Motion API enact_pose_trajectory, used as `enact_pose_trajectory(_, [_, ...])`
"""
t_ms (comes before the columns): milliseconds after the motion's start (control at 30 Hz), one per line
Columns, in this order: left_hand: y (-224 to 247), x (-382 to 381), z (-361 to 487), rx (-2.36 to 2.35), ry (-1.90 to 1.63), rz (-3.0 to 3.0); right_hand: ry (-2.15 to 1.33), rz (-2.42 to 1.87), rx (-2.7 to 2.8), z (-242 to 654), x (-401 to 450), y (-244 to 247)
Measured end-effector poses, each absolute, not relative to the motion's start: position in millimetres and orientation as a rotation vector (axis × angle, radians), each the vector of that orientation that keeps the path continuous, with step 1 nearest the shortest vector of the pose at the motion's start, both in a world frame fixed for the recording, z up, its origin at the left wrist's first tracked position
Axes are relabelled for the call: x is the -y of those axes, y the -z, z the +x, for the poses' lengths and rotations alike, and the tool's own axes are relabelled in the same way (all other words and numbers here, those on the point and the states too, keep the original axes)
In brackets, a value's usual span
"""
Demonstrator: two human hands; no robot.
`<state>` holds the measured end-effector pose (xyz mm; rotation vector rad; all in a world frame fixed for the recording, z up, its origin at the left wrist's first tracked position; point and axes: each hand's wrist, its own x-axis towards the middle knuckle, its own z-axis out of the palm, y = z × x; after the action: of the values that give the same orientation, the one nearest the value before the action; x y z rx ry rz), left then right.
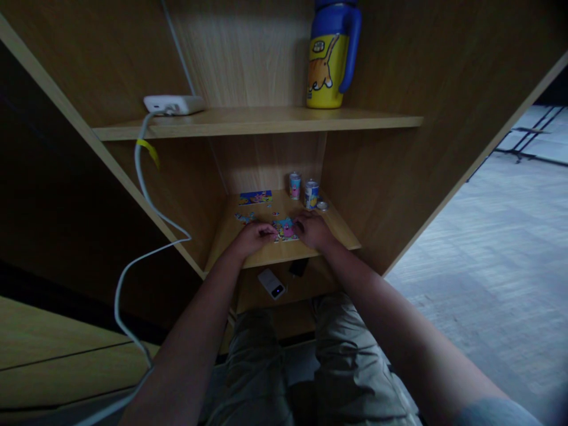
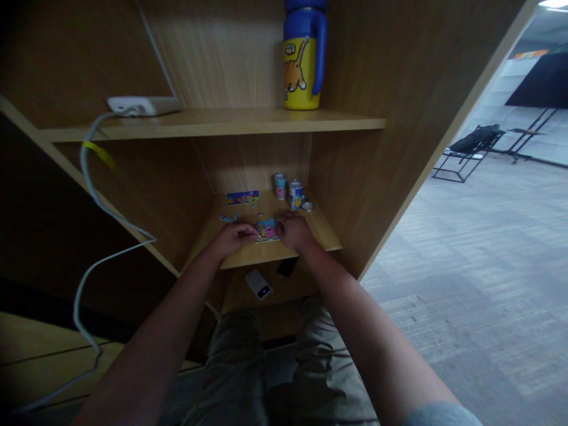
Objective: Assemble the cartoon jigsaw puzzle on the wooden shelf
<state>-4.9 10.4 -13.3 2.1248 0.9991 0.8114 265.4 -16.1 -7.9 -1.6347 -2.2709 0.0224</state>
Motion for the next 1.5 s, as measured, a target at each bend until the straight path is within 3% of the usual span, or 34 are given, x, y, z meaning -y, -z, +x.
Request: enact_pose_trajectory(1500, [18.5,-13.9,3.0,-0.825,-0.901,2.358,-0.003,-1.589,2.245,266.2,13.4,13.7])
